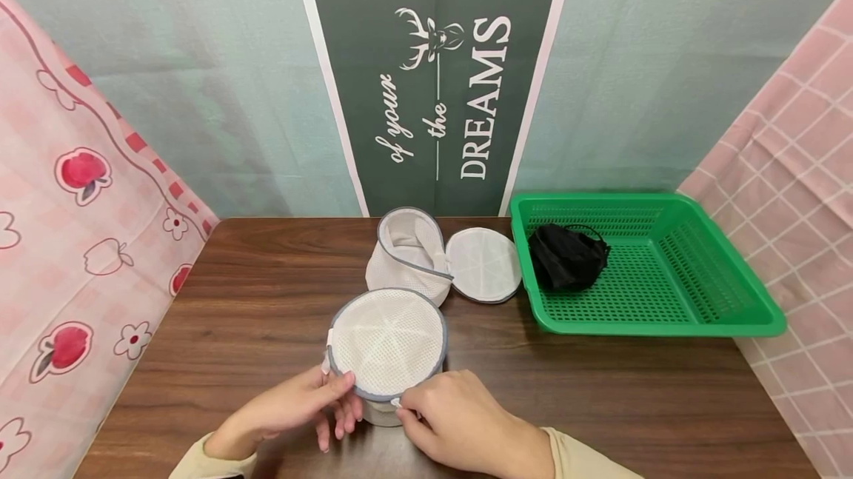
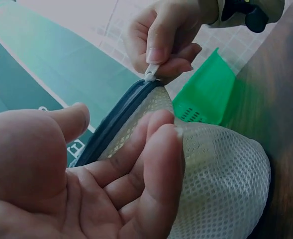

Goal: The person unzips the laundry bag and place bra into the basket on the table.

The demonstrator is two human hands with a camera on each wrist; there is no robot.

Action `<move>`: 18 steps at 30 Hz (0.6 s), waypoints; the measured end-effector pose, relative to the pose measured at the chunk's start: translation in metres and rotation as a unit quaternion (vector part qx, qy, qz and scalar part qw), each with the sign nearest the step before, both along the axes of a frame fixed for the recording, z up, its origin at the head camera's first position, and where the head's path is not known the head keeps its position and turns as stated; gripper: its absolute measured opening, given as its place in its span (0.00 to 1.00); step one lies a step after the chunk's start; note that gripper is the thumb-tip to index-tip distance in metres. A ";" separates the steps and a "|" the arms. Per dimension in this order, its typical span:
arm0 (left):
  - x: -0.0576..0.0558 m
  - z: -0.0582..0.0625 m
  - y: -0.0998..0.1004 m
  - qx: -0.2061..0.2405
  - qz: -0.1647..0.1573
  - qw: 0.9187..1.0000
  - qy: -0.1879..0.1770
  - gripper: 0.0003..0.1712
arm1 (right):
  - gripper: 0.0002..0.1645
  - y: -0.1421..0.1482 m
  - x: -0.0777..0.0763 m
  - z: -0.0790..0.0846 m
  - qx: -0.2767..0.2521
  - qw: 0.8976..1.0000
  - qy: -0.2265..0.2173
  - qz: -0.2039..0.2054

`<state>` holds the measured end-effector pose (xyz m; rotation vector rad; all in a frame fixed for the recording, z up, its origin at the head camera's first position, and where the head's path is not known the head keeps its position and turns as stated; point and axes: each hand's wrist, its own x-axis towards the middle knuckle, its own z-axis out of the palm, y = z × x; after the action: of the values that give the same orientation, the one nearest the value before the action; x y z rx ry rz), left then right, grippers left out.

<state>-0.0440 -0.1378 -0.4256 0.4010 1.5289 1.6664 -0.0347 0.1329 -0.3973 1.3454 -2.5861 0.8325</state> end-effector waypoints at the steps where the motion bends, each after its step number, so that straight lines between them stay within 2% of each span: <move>1: 0.000 0.000 0.001 0.001 0.002 1.000 -0.001 0.38 | 0.28 -0.001 0.000 0.000 0.000 1.000 -0.001 0.001; 18: 0.000 -0.005 0.007 0.026 0.025 0.999 -0.025 0.37 | 0.28 -0.006 0.000 0.000 0.006 1.000 -0.008 0.008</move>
<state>-0.0444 -0.1310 -0.4310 0.3488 1.4733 1.7450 -0.0351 0.1271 -0.3971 1.3702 -2.5987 0.8348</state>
